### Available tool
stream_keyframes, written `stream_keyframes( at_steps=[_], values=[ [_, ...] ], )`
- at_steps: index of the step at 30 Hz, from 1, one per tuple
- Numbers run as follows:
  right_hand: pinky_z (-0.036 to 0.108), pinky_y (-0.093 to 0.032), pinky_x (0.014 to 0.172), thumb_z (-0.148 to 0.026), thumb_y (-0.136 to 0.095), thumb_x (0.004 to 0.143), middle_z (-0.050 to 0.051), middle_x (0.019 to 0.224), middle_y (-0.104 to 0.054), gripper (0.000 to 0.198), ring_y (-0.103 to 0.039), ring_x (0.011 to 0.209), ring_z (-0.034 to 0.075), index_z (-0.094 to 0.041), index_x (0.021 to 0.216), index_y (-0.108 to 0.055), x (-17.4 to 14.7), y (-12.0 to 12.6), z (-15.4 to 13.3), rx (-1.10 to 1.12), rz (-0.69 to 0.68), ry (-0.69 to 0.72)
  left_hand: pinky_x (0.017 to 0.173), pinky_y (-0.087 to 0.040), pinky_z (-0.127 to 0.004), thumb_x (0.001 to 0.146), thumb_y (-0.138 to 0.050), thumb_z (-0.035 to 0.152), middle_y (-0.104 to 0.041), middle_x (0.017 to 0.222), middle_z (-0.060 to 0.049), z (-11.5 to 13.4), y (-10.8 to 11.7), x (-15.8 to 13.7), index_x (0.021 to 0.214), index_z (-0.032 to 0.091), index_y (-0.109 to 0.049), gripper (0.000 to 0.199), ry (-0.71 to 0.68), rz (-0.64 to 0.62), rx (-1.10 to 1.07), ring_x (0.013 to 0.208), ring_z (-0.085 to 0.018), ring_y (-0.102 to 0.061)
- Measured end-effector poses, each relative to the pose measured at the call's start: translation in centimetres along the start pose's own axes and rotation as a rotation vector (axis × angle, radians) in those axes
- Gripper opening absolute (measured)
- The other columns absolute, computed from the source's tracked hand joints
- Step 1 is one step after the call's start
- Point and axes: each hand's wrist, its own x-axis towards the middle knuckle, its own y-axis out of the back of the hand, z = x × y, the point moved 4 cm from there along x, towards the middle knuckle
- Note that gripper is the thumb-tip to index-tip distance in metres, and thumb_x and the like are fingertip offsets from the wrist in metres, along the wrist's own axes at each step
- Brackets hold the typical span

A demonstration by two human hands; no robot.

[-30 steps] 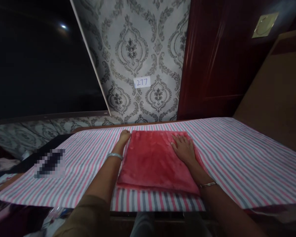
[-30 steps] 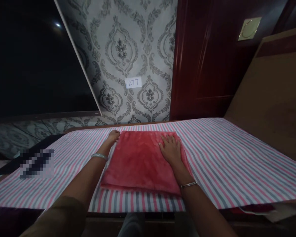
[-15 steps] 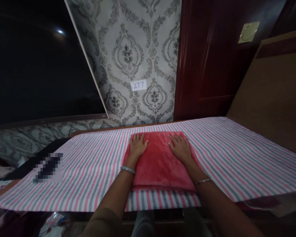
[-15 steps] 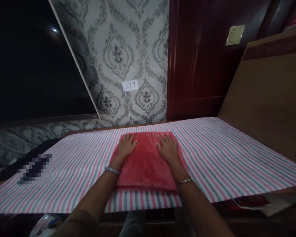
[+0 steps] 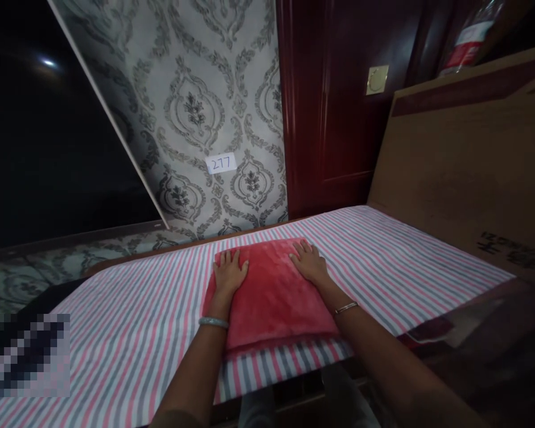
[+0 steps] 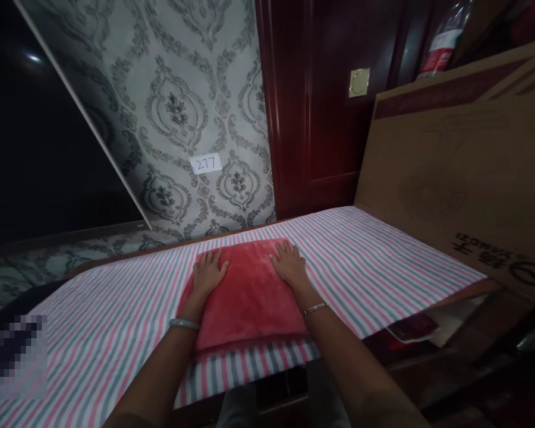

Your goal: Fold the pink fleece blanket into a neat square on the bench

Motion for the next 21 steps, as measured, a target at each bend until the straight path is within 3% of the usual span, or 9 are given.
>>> stream_keyframes(
  at_steps=[7, 11, 15, 18, 21],
  values=[
    [0.057, -0.038, 0.107, -0.054, -0.027, 0.099, 0.003, 0.164, -0.024, 0.060, -0.022, 0.147, 0.032, -0.029, 0.154, -0.034, -0.1, -0.4, 0.2, 0.000, 0.034, 0.018, 0.117, -0.026, -0.059, 0.099, -0.031, 0.050, -0.037, 0.158, -0.016, 0.1, 0.4, -0.1, 0.152, 0.017, -0.038, 0.063, -0.009, -0.023, -0.015, 0.149, -0.032, -0.028],
    [0.057, -0.039, 0.106, -0.052, -0.027, 0.099, 0.004, 0.163, -0.026, 0.060, -0.025, 0.146, 0.033, -0.028, 0.153, -0.036, -0.3, -0.3, 0.2, 0.008, 0.060, 0.025, 0.119, -0.020, -0.060, 0.099, -0.032, 0.050, -0.033, 0.160, -0.017, 0.5, 2.4, -0.6, 0.153, 0.016, -0.035, 0.065, -0.005, -0.104, -0.045, 0.150, -0.031, -0.025],
    [0.058, -0.040, 0.105, -0.052, -0.026, 0.099, 0.006, 0.164, -0.025, 0.060, -0.025, 0.146, 0.034, -0.028, 0.154, -0.035, -0.2, -0.6, 0.3, -0.006, 0.070, 0.033, 0.120, -0.014, -0.062, 0.098, -0.036, 0.053, -0.025, 0.164, -0.014, 2.3, 4.6, -3.1, 0.153, 0.021, -0.036, 0.064, -0.123, 0.012, -0.049, 0.152, -0.033, -0.017],
    [0.058, -0.041, 0.104, -0.053, -0.025, 0.099, 0.007, 0.163, -0.027, 0.060, -0.026, 0.145, 0.033, -0.029, 0.154, -0.035, -0.2, -0.7, 0.4, -0.014, 0.084, 0.043, 0.119, -0.014, -0.066, 0.096, -0.039, 0.056, -0.028, 0.163, -0.007, 3.7, 3.6, -5.7, 0.153, 0.030, -0.037, 0.062, -0.231, -0.003, -0.037, 0.152, -0.034, -0.018],
    [0.058, -0.040, 0.104, -0.054, -0.025, 0.099, 0.007, 0.163, -0.027, 0.061, -0.027, 0.145, 0.034, -0.028, 0.154, -0.036, -0.2, -0.8, 0.5, -0.002, 0.089, 0.040, 0.117, -0.017, -0.069, 0.095, -0.042, 0.056, -0.031, 0.162, -0.006, 3.9, 1.5, -7.2, 0.153, 0.032, -0.037, 0.062, -0.201, -0.050, -0.032, 0.151, -0.037, -0.021]
  ],
)
